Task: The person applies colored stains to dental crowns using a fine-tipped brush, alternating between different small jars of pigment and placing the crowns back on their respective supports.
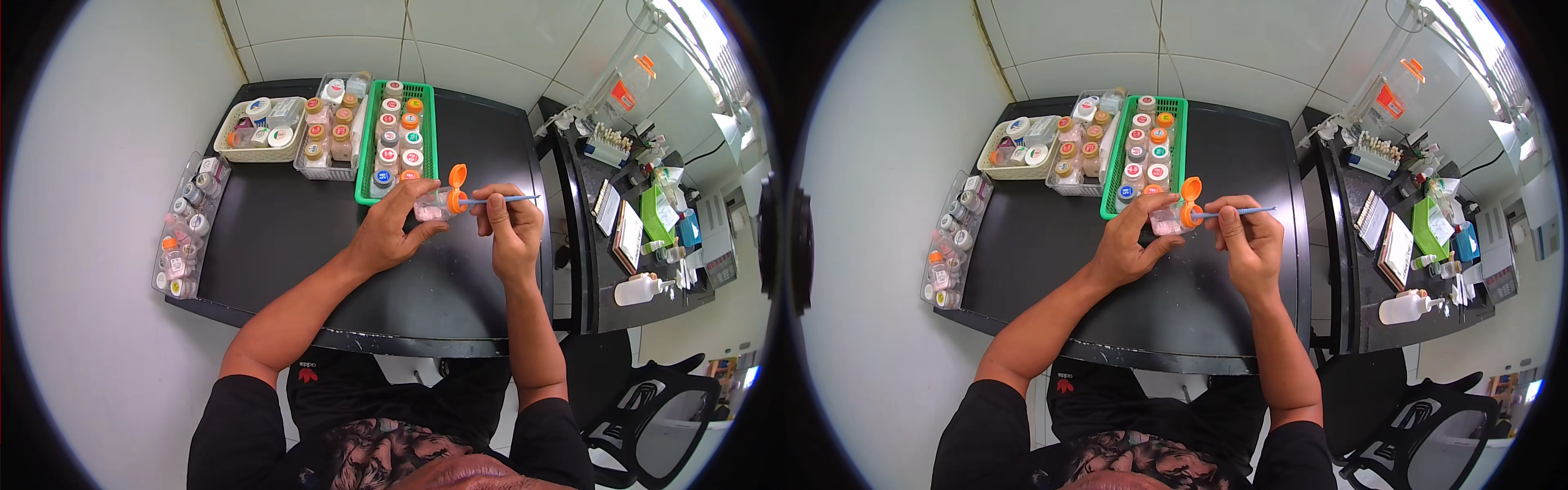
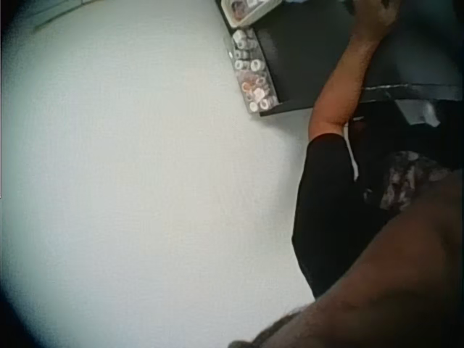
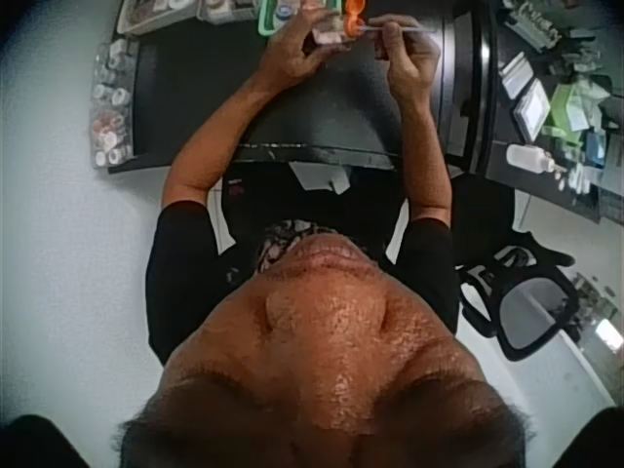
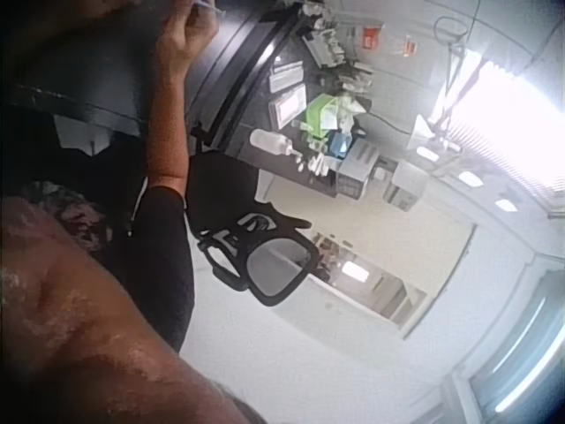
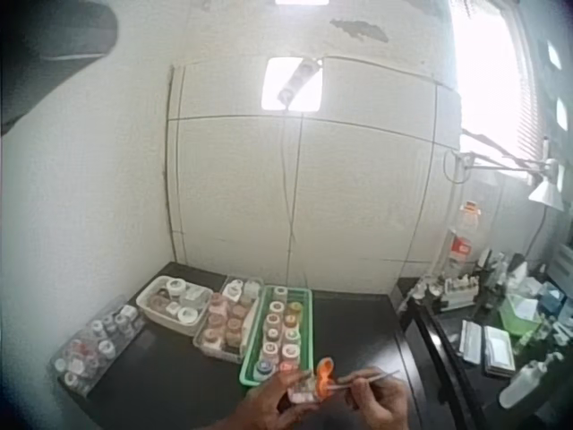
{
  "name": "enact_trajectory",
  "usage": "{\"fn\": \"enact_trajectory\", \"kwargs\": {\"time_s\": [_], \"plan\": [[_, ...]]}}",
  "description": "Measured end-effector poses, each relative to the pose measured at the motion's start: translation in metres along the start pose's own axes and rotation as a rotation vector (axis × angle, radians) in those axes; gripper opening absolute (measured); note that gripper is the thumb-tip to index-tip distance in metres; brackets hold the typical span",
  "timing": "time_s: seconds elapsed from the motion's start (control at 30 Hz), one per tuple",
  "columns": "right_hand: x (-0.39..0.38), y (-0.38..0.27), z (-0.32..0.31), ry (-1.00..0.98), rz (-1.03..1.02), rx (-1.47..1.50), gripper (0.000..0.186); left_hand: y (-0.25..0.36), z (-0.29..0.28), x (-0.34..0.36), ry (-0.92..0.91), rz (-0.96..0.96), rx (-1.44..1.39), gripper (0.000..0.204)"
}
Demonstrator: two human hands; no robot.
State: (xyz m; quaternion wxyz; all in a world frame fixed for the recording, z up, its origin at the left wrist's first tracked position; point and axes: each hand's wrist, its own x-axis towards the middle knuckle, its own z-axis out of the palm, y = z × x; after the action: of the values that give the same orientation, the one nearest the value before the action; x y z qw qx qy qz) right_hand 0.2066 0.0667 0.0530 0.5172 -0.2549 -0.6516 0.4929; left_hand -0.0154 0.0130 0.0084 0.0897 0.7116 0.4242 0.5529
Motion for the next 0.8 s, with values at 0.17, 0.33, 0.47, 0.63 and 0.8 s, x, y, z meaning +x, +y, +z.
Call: {"fn": "enact_trajectory", "kwargs": {"time_s": [0.17, 0.33, 0.47, 0.63, 0.8], "plan": [[0.001, -0.001, -0.005, -0.035, -0.008, 0.006, 0.025, 0.000, 0.000, -0.002, -0.044, -0.008, -0.043, 0.066], [-0.001, -0.005, 0.001, -0.022, -0.040, -0.012, 0.025, 0.000, 0.001, -0.002, -0.023, 0.013, -0.042, 0.065], [0.001, 0.001, -0.007, -0.008, -0.047, 0.063, 0.025, -0.001, 0.003, -0.002, -0.043, 0.038, -0.038, 0.066], [0.001, -0.003, -0.006, -0.005, -0.075, -0.017, 0.028, -0.001, 0.002, -0.002, -0.040, 0.034, -0.040, 0.066], [0.001, -0.003, -0.005, -0.004, -0.067, -0.076, 0.028, -0.003, 0.003, -0.003, -0.054, 0.044, -0.029, 0.066]]}}
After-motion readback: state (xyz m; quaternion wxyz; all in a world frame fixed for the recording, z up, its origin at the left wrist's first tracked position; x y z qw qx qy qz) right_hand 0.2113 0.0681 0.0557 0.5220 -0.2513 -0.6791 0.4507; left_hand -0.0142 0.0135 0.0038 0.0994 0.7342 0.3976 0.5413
